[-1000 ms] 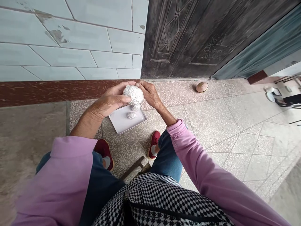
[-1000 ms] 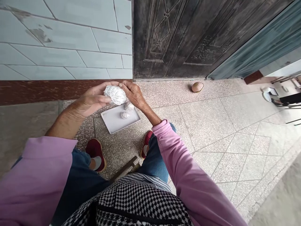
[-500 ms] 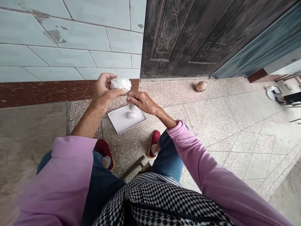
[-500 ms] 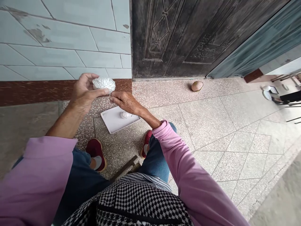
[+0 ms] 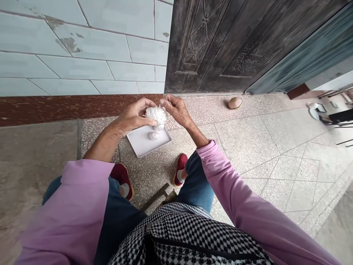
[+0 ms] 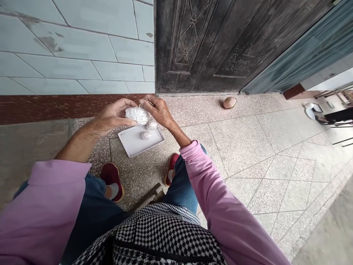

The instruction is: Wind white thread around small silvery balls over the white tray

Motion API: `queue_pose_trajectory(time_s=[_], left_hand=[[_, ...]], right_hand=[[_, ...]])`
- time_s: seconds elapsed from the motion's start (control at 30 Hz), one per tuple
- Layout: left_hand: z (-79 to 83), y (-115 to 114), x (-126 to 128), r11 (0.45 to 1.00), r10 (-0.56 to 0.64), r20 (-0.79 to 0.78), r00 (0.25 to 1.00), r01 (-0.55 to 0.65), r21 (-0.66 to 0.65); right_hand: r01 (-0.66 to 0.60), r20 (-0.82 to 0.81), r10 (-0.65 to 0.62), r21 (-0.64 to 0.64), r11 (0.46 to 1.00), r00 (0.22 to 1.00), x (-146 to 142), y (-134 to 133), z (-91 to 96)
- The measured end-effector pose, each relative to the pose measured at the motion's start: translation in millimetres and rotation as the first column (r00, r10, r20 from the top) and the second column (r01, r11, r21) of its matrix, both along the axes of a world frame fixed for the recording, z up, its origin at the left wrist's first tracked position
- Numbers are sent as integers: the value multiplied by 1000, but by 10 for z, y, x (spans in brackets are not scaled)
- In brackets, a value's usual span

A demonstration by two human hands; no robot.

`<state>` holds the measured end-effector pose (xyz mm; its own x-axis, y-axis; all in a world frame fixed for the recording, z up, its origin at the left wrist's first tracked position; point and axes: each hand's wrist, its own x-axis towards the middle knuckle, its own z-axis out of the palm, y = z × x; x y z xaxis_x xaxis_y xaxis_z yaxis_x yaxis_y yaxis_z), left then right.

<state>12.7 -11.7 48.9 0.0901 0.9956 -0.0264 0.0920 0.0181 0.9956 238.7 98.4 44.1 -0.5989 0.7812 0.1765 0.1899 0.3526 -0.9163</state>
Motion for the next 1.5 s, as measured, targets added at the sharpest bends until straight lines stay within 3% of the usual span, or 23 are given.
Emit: queue_pose_trajectory(time_s=[0.17,0.37,0.53,0.67,0.83,0.97,1.13,1.5], left_hand=[[96,-42,39,1000,-16,240,971,15,4],[11,148,49,972,198,372,907,-231,46],[-184,320,-76,906,375,370,850,-421,49],[-286,344,-119,860,482,243,842,-507,49],[-257,287,-35,892,435,59,899,-439,111],[-250,209,47,958,273,-33,962,-268,97],[-220,117,59,996,83,46,996,-83,10],[29,-58,82,998,-4,251,968,19,-59]], right_hand=[[-9,-61,6,-51,999,998,-107,49,-99],[-131,60,132,-17,991,989,-120,-50,-90],[-265,213,250,43,963,944,-106,-204,-63],[-307,260,295,8,952,920,-101,-324,53],[-281,190,276,3,960,942,-30,-365,209],[-228,128,223,24,973,966,25,-281,242],[-89,93,89,-8,996,992,59,-149,202],[11,62,-5,-99,995,998,-78,23,-45]])
